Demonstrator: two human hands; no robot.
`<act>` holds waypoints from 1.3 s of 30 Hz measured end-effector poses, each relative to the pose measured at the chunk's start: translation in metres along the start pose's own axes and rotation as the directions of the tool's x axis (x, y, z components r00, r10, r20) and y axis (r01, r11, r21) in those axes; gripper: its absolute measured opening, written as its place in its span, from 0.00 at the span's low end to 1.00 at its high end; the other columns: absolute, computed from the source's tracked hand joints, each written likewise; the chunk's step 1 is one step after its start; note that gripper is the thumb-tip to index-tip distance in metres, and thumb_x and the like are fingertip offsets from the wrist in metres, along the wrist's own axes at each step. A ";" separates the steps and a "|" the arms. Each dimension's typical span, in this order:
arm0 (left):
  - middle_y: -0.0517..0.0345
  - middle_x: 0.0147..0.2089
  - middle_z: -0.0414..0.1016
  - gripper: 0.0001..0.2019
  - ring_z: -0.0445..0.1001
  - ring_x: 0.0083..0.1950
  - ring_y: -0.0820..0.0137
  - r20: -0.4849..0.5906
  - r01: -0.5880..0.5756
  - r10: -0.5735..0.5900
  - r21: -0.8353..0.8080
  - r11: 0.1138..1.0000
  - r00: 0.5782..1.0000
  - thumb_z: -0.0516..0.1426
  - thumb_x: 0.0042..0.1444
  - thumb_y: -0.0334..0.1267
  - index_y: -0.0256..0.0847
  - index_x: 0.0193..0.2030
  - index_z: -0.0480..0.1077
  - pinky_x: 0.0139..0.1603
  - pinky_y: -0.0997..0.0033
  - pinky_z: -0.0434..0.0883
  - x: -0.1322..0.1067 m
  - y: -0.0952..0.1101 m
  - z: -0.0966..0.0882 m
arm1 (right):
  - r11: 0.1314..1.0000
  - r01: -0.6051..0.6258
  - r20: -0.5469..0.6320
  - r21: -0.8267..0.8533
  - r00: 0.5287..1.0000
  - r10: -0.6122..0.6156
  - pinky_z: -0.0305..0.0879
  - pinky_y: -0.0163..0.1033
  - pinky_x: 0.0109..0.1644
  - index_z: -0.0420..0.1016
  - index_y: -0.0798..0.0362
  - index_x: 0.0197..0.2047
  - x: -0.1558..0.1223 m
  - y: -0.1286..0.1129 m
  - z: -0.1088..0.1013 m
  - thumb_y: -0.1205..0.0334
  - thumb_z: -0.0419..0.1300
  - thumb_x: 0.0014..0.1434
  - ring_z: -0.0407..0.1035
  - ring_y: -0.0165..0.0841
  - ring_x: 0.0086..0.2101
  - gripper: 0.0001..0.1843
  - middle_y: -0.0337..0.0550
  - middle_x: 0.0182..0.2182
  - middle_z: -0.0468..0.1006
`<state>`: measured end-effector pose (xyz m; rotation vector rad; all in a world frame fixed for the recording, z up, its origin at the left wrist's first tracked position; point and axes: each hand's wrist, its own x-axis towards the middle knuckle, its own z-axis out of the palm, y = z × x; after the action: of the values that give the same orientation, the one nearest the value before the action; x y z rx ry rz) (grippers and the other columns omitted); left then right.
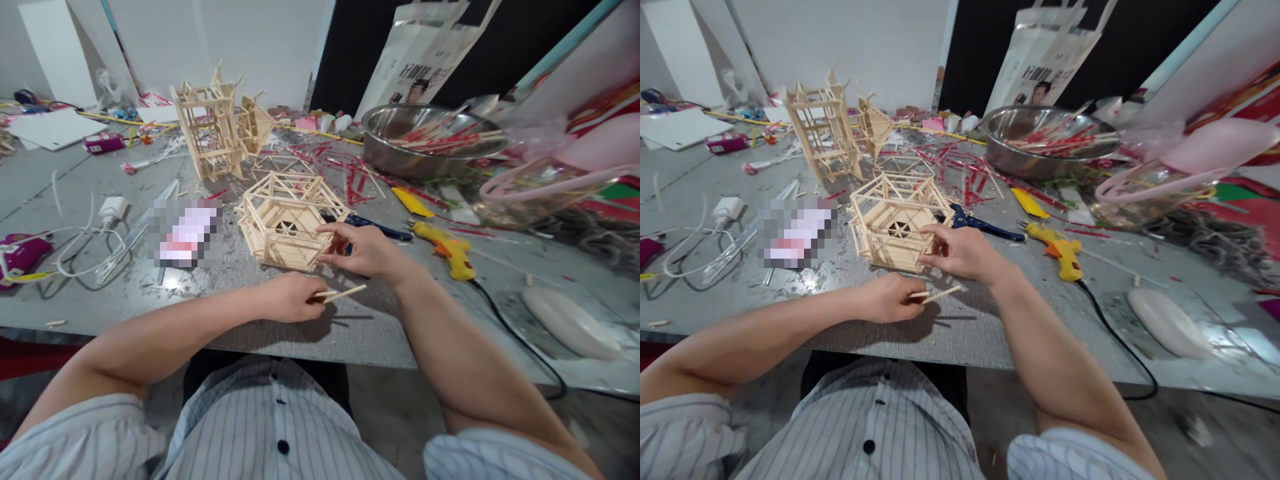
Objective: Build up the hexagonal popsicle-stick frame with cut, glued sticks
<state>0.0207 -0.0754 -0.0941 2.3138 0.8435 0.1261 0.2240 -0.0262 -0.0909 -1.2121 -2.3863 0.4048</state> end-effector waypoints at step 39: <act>0.64 0.25 0.65 0.07 0.63 0.29 0.75 -0.191 0.069 -0.118 -0.247 0.967 0.974 0.53 0.59 0.31 0.40 0.29 0.63 0.33 0.74 0.61 0.007 -0.018 -0.013 | 0.977 -0.189 -0.264 0.100 0.942 0.209 0.71 0.48 0.41 0.66 0.50 0.63 0.007 0.012 0.031 0.53 0.59 0.56 0.76 0.40 0.34 0.32 0.48 0.39 0.80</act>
<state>0.0123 -0.0535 -0.0962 2.0540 0.9815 0.4084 0.2126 -0.0155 -0.1214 -1.3837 -2.0075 0.3571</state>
